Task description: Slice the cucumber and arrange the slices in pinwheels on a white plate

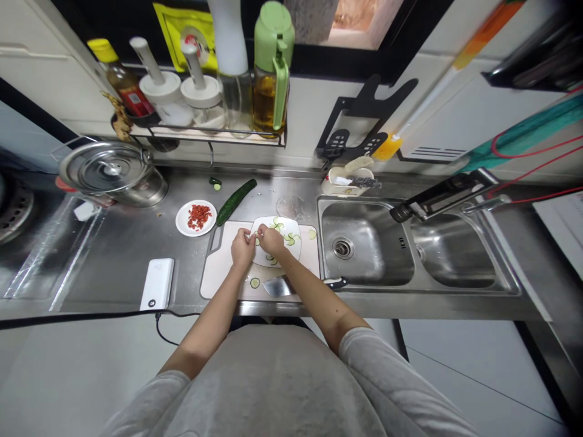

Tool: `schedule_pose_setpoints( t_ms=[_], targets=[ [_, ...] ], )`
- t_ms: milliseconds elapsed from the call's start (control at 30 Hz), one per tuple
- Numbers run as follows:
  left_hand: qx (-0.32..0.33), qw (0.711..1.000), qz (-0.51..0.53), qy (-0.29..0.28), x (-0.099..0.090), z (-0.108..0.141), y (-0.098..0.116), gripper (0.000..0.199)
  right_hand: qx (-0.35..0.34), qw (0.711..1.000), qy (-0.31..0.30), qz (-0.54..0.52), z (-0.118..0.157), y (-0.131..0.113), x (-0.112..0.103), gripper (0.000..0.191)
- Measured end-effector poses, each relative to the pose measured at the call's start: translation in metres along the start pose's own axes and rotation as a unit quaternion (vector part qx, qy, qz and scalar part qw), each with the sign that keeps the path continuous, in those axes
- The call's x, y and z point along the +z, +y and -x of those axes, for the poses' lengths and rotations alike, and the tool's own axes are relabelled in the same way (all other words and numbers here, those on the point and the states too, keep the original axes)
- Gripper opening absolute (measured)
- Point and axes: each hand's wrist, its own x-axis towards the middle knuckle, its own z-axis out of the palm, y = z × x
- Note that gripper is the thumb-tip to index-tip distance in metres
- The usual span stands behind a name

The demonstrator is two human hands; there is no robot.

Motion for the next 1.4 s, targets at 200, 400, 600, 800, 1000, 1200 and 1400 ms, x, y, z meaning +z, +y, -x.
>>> schedule_pose_setpoints(
  t_ms=[200,400,600,800,1000,1200,1400],
  targets=[
    [-0.016,0.999,0.011,0.026,-0.007,0.004,-0.005,0.013,0.002,1.0,-0.012,0.007,-0.001,0.0,0.0,0.019],
    [-0.038,0.988,0.123,0.089,-0.013,0.023,-0.01,0.018,0.001,1.0,-0.008,0.02,0.0,-0.001,0.0,0.024],
    [-0.02,0.976,0.194,0.101,-0.022,0.062,-0.022,0.023,-0.007,1.0,0.004,0.008,0.0,0.003,0.004,0.027],
    [-0.029,0.981,0.184,0.056,-0.038,0.099,-0.042,0.023,-0.021,1.0,0.013,-0.005,0.002,0.006,-0.001,0.023],
    [-0.013,0.997,0.048,0.057,-0.053,0.108,-0.062,0.018,-0.028,0.998,0.03,-0.049,0.011,0.002,-0.011,0.023],
    [0.03,0.996,-0.076,0.025,-0.062,0.105,-0.068,0.023,-0.004,0.982,0.116,-0.147,0.044,0.013,-0.025,0.025],
    [0.067,0.986,-0.153,0.027,-0.065,0.104,-0.064,0.027,-0.014,0.98,0.092,-0.174,0.112,0.024,-0.013,0.024]
  ],
)
